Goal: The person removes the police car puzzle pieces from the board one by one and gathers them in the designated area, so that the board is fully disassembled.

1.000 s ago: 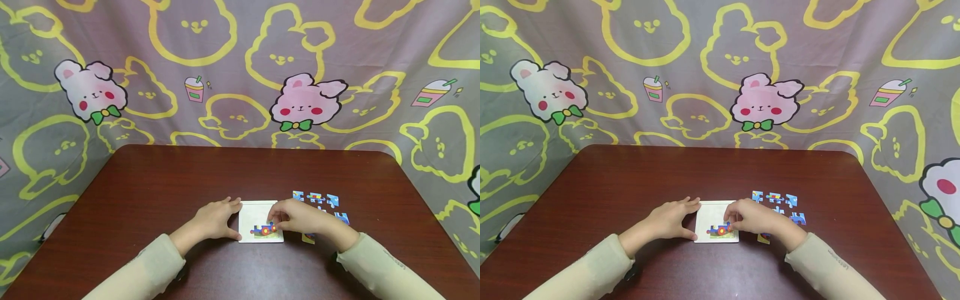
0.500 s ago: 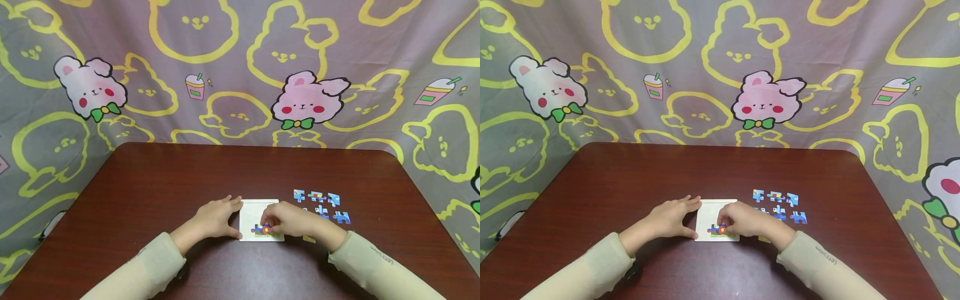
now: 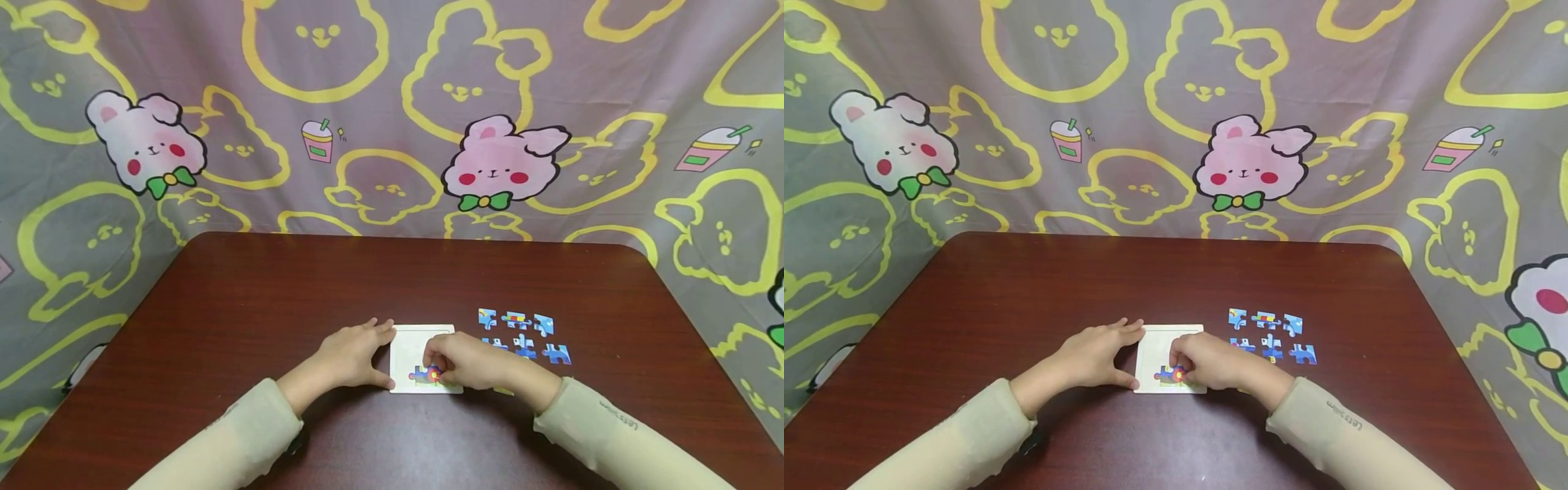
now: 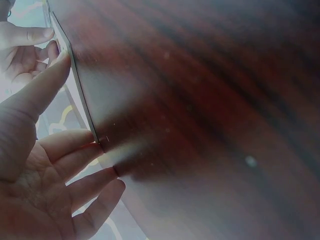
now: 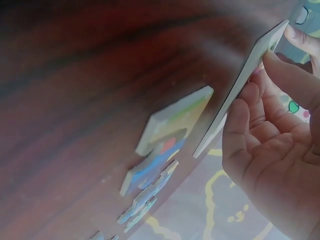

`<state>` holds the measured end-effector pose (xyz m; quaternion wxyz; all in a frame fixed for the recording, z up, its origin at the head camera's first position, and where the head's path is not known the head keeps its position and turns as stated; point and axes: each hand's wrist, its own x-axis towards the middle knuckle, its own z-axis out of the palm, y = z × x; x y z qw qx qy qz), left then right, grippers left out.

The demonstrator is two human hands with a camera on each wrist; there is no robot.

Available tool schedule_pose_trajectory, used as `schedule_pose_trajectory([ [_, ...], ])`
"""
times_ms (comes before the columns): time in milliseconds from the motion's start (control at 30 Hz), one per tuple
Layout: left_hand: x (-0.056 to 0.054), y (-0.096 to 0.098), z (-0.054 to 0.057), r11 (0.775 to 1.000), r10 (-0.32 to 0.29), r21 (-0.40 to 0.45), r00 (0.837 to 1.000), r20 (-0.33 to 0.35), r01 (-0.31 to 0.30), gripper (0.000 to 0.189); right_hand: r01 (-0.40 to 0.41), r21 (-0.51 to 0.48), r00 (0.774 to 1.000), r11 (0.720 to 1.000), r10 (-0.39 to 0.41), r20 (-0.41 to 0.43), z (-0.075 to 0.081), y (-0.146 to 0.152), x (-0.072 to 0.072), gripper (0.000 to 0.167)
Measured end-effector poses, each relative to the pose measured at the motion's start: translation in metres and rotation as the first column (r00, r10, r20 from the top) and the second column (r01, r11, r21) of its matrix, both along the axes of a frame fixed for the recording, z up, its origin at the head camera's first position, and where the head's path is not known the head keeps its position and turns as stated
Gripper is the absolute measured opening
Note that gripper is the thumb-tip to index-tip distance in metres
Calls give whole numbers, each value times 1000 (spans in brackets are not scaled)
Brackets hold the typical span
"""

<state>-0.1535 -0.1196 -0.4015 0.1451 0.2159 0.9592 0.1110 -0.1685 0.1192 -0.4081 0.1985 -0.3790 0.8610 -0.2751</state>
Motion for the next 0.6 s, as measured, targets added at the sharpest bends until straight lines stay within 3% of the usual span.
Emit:
schedule_pose_trajectory([
  [333, 1, 0, 1, 1000, 8, -2, 1000, 1, -8, 88, 4, -14, 1000, 1000, -4, 11, -1, -1, 1, 22],
  [600, 1, 0, 0, 1000, -7, -3, 1000, -9, 7, 88, 9, -58, 998, 998, -5, 66, 2, 2, -1, 18],
])
